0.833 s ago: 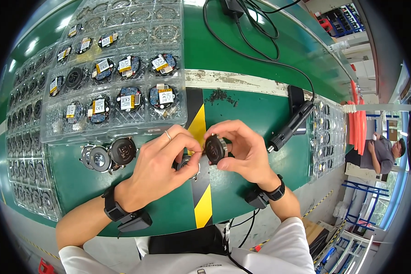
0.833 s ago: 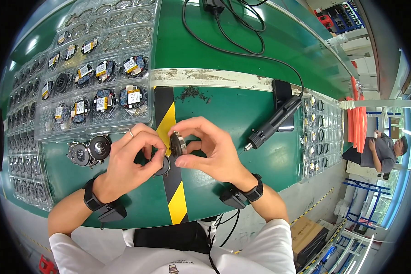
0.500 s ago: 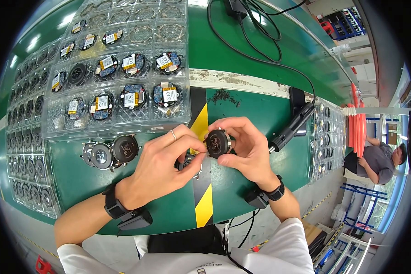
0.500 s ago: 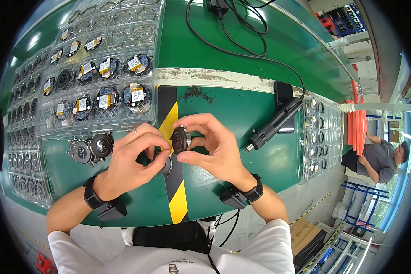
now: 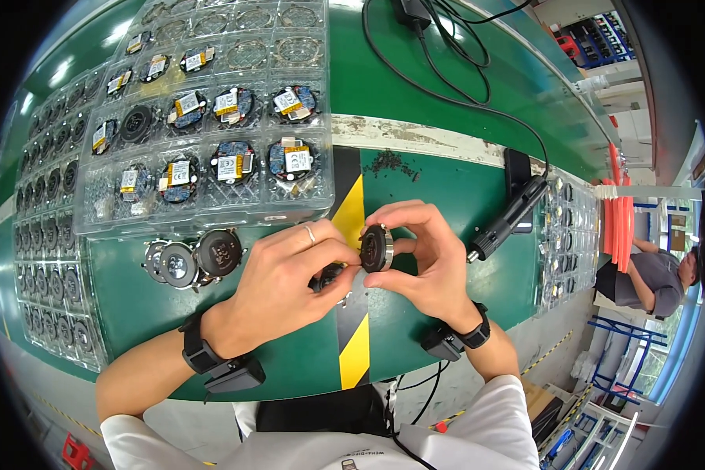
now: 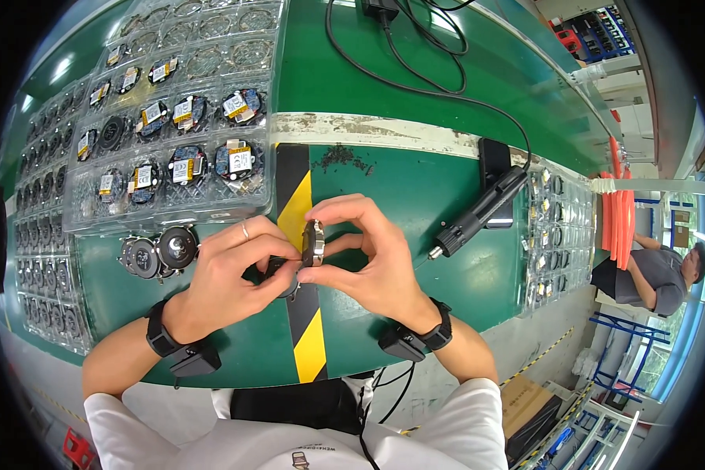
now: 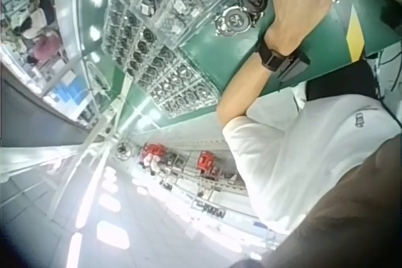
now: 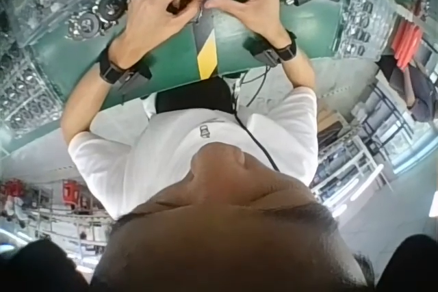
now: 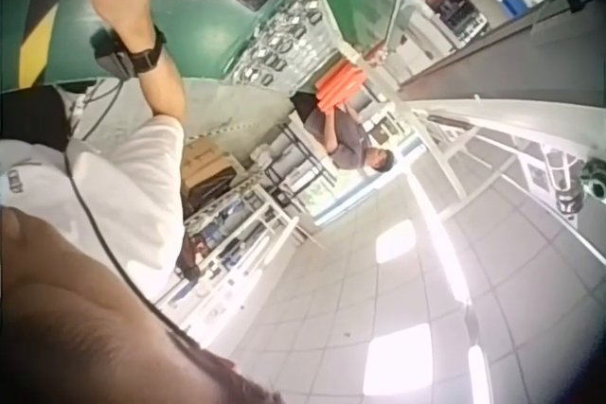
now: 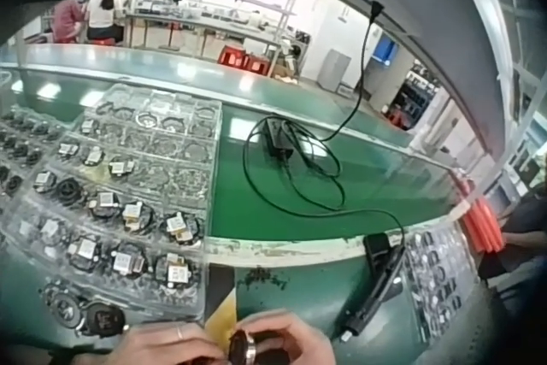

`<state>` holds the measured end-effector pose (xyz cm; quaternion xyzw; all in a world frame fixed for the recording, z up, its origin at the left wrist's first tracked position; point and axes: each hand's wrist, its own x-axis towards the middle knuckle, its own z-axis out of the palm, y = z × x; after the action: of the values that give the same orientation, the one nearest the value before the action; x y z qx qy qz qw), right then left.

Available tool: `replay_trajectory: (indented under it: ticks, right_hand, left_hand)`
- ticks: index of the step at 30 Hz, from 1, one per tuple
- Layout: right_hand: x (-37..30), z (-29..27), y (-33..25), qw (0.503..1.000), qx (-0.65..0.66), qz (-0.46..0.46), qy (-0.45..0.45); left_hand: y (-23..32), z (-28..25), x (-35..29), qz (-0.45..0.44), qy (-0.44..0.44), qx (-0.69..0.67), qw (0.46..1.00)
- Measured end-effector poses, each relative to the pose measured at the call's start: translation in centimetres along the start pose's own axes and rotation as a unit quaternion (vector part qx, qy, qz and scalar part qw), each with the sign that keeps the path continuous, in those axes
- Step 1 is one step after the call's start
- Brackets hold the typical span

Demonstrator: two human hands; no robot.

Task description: Assemble small electronic components by placing them into housings and securing them with an electric screwdriver.

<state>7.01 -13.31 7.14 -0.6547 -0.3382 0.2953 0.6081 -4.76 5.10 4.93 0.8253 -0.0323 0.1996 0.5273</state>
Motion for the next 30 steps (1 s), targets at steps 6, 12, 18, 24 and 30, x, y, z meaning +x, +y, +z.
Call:
replay_trajectory:
  ticks: [6, 12, 18, 24, 30]
  right_hand:
    - [-0.1, -0.4, -0.1, 0.999, -0.032, -0.001, -0.023]
    - [-0.2, -0.6, -0.2, 0.994, -0.073, -0.059, -0.049]
    - [-0.1, -0.9, -0.6, 0.977, -0.175, -0.119, 0.004]
    - [0.0, -2.4, 0.6, 0.979, 0.178, 0.082, -0.058]
    - [0.2, -2.9, -0.2, 0.943, 0.263, 0.202, -0.036]
  left_hand:
    - [0.0, 0.2, 0.2, 0.01, -0.007, 0.011, 1.0]
    - [0.1, 0.1, 0.2, 0.005, -0.012, 0.023, 1.0]
    - [0.4, 0.1, 0.2, -0.033, -0.001, -0.004, 0.999]
    - [0.7, -0.3, 0.2, -0.056, -0.021, -0.004, 0.998]
    - [0.9, -0.1, 0.3, -0.063, -0.019, -0.018, 0.998]
